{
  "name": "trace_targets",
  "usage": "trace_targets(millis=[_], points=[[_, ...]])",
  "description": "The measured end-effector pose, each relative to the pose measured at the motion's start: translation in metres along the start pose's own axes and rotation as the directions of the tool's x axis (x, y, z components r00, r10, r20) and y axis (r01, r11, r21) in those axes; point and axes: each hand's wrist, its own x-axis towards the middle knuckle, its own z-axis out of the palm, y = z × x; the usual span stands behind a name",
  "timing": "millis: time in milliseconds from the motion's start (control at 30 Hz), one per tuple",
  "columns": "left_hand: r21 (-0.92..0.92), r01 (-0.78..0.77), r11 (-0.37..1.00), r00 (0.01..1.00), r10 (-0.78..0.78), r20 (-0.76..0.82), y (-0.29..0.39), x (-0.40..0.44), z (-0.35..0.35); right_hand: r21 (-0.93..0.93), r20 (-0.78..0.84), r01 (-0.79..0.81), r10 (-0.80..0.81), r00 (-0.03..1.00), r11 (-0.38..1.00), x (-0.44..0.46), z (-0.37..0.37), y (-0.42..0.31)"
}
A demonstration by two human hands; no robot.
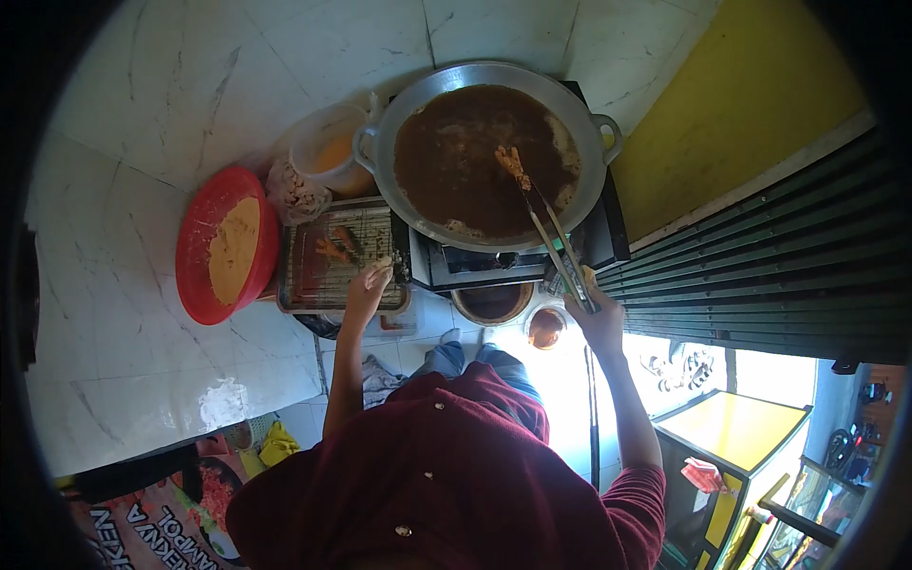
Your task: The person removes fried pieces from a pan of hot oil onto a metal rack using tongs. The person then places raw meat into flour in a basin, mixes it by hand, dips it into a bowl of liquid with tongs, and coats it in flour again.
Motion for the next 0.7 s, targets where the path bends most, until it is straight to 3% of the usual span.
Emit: trace_targets(millis=[367, 500, 567, 700], points=[[0.015, 0.015, 1.000, 1.000, -0.015, 0.000, 0.0011, -0.0022, 0.0006, 0.052, 0.014, 0.022, -0.023, 1.000, 0.998, -0.0003, 0.0046, 0.0021], [-0.010, -0.068, 0.998, 0.996, 0.067, -0.058, -0.0052, -0.0009, 0.0022, 0.029, 0.004, 0.079, -0.079, 0.997, 0.996, 0.0004, 0.0039, 0.0033], [-0.018, -0.076, 0.997, 0.996, 0.075, -0.057, -0.0069, 0.0001, 0.0014, -0.002, 0.083, -0.037, 0.037, 0.996, 0.999, 0.0008, 0.0008, -0.0011], [-0.030, -0.085, 0.996, 0.995, 0.084, -0.051, -0.0015, -0.0013, 0.0020, 0.000, 0.098, -0.063, 0.062, 0.993, 0.998, 0.0021, 0.0031, 0.0042]])
